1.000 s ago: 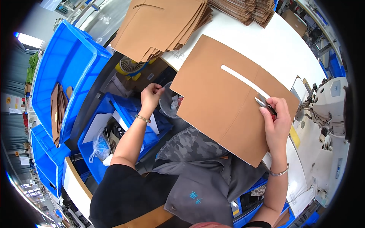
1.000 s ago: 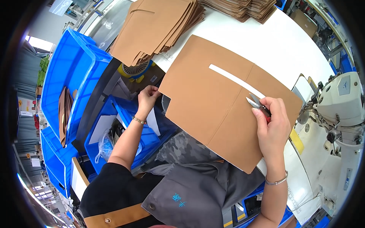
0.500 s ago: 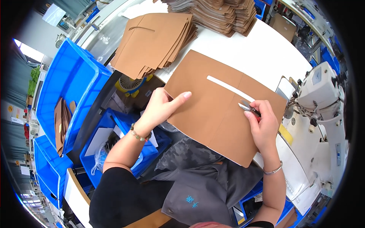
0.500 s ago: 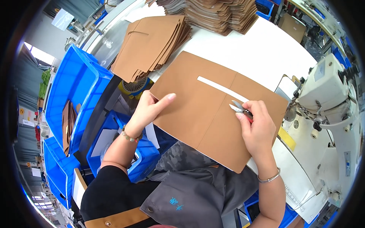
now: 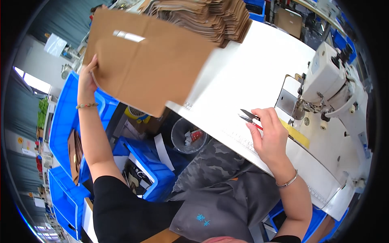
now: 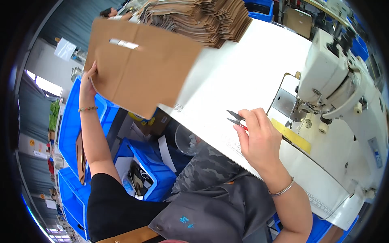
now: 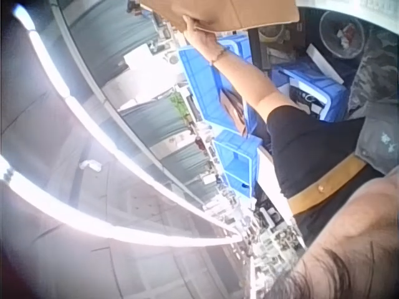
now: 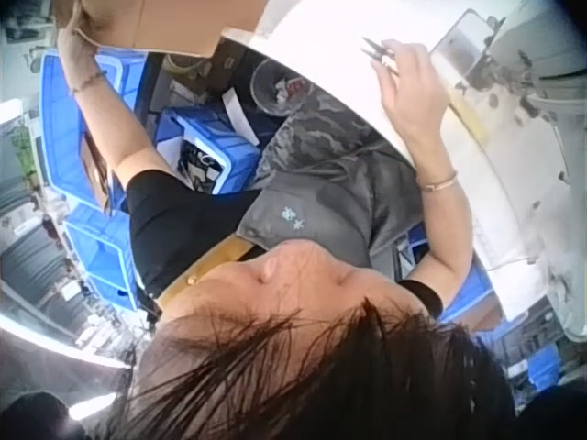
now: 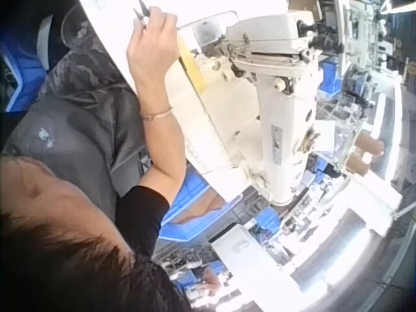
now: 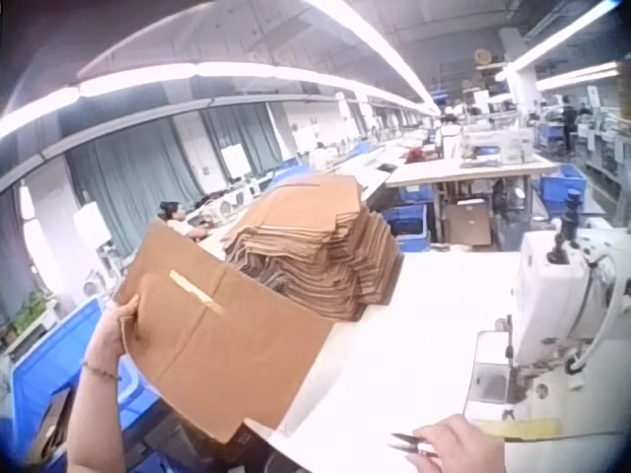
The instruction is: Sewing a leather component using an industrial sewing machine.
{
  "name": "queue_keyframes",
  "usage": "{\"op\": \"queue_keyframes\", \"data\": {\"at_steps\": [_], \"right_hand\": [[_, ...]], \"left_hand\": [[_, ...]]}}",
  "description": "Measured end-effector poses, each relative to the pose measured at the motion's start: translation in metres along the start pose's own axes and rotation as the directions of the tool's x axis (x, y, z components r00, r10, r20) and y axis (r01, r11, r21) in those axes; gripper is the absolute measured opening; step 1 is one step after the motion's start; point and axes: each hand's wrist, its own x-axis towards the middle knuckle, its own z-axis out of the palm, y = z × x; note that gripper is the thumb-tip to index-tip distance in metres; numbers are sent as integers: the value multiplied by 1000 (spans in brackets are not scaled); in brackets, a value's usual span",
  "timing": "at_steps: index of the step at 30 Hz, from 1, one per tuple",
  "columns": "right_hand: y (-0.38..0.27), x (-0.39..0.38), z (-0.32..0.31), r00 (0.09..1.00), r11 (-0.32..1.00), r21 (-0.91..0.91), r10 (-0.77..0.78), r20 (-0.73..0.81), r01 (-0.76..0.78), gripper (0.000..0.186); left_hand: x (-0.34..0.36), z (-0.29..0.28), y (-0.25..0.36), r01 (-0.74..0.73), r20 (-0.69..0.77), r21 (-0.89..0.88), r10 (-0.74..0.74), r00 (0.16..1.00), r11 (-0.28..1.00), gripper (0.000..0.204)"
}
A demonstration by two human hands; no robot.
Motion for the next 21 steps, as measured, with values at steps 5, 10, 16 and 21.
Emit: {"op": "queue_keyframes", "data": {"at_steps": [5,10,16,21], "right_hand": [[3,-2,1,1000,1000,-25,11,8,-11,29],[4,-3,3,999,998,-64,18,49,-15,30],[3,-4,2,993,994,-108,27,112,-14,37],[1,-8,1,988,991,-133,19,156,2,42]], "left_hand": [[56,-88,-44,152,-67,15,-150,986,988,41],[92,-123,-109,244,-301,263,-161,940,933,54],[64,-48,-97,207,-217,976,405,888,69,77],[33,43,-120,-159,62,977,528,847,140,82]]}}
